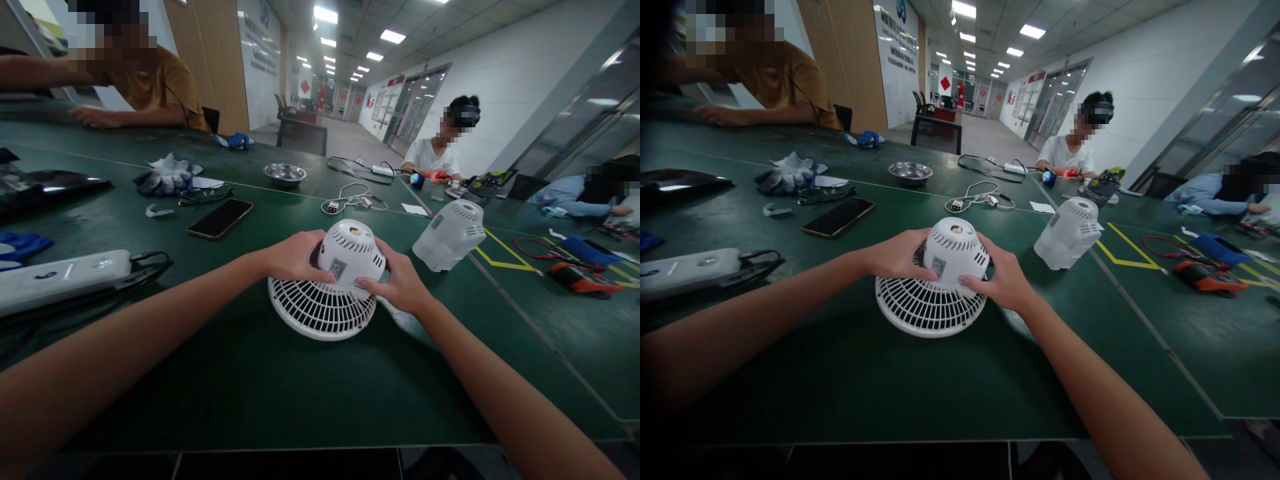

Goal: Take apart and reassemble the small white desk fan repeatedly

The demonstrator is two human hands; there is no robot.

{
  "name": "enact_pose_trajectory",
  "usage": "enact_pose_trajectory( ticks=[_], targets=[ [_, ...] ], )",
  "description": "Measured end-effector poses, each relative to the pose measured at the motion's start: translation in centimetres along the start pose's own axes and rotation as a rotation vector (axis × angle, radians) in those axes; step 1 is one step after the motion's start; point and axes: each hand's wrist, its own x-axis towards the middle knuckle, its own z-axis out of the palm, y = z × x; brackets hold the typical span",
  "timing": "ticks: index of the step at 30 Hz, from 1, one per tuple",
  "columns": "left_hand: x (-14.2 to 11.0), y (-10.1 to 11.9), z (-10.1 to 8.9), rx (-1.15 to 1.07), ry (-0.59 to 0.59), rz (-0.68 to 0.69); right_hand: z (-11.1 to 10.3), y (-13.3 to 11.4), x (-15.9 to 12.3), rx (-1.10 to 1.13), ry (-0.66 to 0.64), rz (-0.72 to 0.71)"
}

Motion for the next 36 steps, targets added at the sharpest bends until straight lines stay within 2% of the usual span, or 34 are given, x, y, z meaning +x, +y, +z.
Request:
enact_pose_trajectory(
  ticks=[6, 11, 13, 17, 21, 24, 32, 36],
  targets=[
    [0.1, -0.4, 0.3, 0.039, 0.043, 0.025, 0.7, 0.0, -0.1, -0.130, 0.064, -0.033],
    [0.3, -0.7, -0.1, 0.130, -0.002, 0.058, 1.2, -0.3, -0.1, -0.200, 0.093, -0.052],
    [0.3, -0.7, -0.2, 0.164, 0.015, 0.074, 1.2, -0.5, -0.2, -0.218, 0.099, -0.054],
    [-0.2, -0.9, -0.1, 0.155, 0.080, 0.132, 0.9, -0.8, -0.7, -0.108, 0.023, -0.054],
    [-0.6, -1.1, 0.4, 0.129, 0.022, 0.225, 0.8, -1.2, -1.0, 0.003, -0.033, -0.024],
    [-0.6, -1.1, 0.7, 0.185, 0.046, 0.288, 0.8, -1.4, -1.0, 0.035, -0.052, -0.028],
    [-0.6, -0.3, 1.3, 0.209, 0.111, 0.239, 0.7, -1.7, -0.5, -0.068, -0.068, -0.063],
    [-0.6, -0.7, 1.1, 0.227, 0.107, 0.268, 0.5, -1.9, -0.4, -0.112, -0.073, -0.078]
  ],
)
